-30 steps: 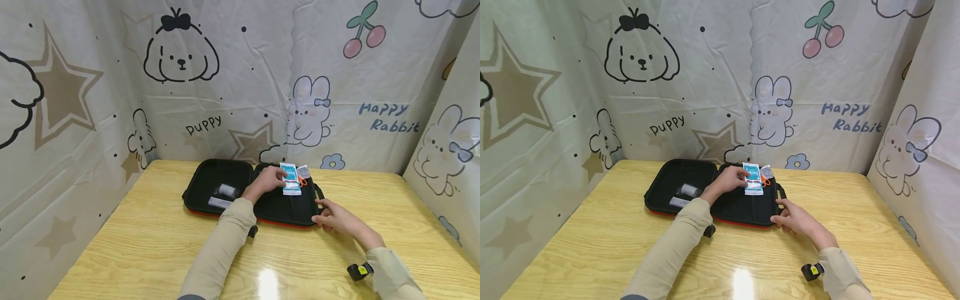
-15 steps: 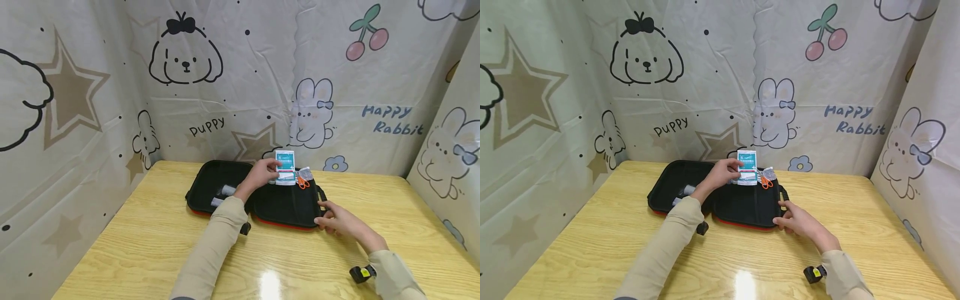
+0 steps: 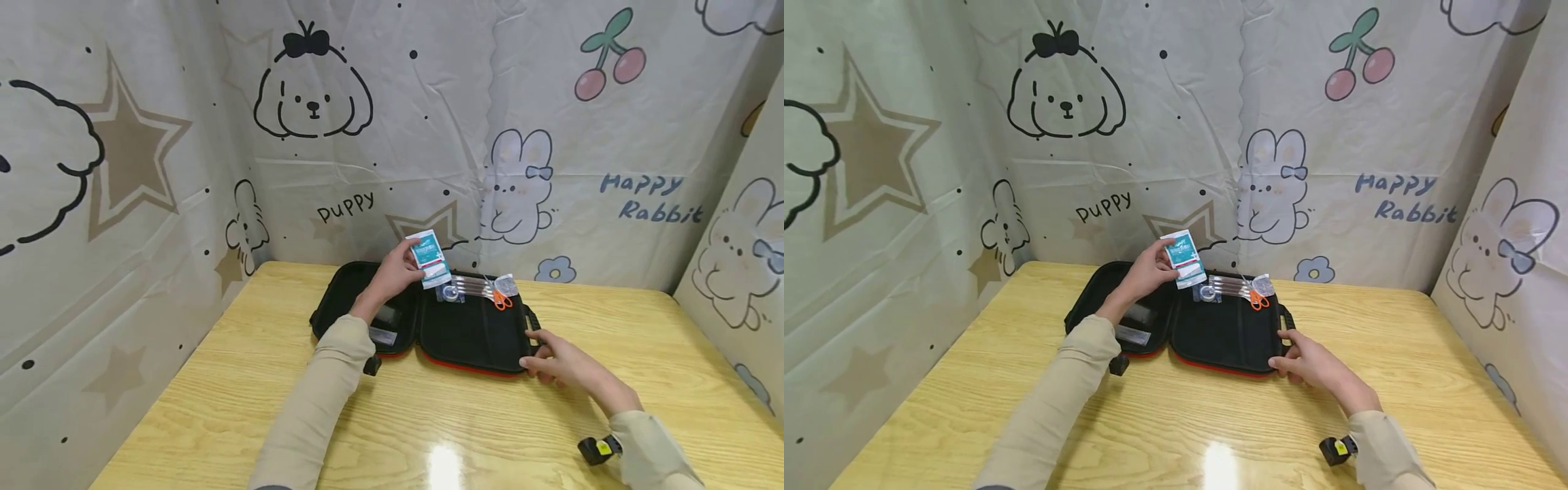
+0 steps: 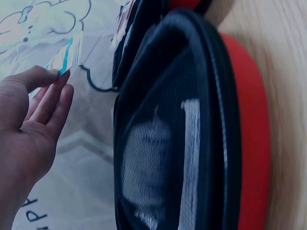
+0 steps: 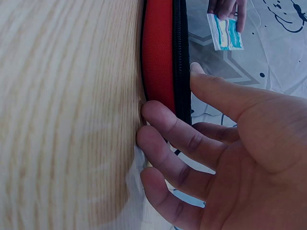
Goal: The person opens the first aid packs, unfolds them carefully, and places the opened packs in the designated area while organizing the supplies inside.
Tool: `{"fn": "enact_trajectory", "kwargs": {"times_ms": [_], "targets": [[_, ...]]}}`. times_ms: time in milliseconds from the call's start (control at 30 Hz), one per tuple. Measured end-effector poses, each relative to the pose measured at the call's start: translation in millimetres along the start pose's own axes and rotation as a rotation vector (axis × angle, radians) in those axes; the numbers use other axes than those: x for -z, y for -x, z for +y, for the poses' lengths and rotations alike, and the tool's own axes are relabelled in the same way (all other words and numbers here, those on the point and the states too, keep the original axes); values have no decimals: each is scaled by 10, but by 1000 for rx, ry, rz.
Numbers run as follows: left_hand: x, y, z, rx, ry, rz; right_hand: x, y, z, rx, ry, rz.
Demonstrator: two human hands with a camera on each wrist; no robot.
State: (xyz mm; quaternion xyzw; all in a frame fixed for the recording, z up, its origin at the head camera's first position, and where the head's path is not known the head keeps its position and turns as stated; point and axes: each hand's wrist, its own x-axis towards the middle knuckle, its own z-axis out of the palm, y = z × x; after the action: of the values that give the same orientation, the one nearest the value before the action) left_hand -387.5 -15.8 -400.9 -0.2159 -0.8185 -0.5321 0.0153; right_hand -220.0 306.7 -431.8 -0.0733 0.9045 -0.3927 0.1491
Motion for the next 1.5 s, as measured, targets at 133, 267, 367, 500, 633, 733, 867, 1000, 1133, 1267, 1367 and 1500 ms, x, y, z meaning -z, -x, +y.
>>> {"fn": "enact_trajectory", "kwargs": {"times_ms": [133, 267, 367, 500, 633, 733, 867, 1000, 1133, 1267, 1367, 1500], "targets": [[131, 39, -38, 37, -10, 53, -1, 5, 8, -5, -2, -1], [260, 75, -93, 67, -38, 104, -5, 14, 21, -13, -7, -2], [362, 111, -135, 91, -59, 120, -7, 17, 29, -17, -6, 2], [540, 184, -172, 122, -96, 173, -15, 2, 20, 3, -1, 3], [746, 258, -196, 152, -142, 216, -11, -10, -5, 13, 3, -3], [876, 298, -226, 173, -197, 235, 4, -3, -21, 17, -2, -3], [988, 356, -280, 173, -224, 277, 17, 18, -35, 22, -8, -5], [1050, 437, -344, 152, -211, 313, 16, 24, -37, 13, -3, 0], [1096, 504, -407, 158, -187, 352, 7, 13, -27, 15, -1, 1], [1153, 522, -446, 161, -172, 370, -4, 10, -19, 24, -6, 1], [1208, 533, -482, 152, -193, 375, -5, 11, -15, 17, -6, 2], [1265, 586, -544, 175, -211, 381, -2, 12, -4, 12, 5, 6]]}}
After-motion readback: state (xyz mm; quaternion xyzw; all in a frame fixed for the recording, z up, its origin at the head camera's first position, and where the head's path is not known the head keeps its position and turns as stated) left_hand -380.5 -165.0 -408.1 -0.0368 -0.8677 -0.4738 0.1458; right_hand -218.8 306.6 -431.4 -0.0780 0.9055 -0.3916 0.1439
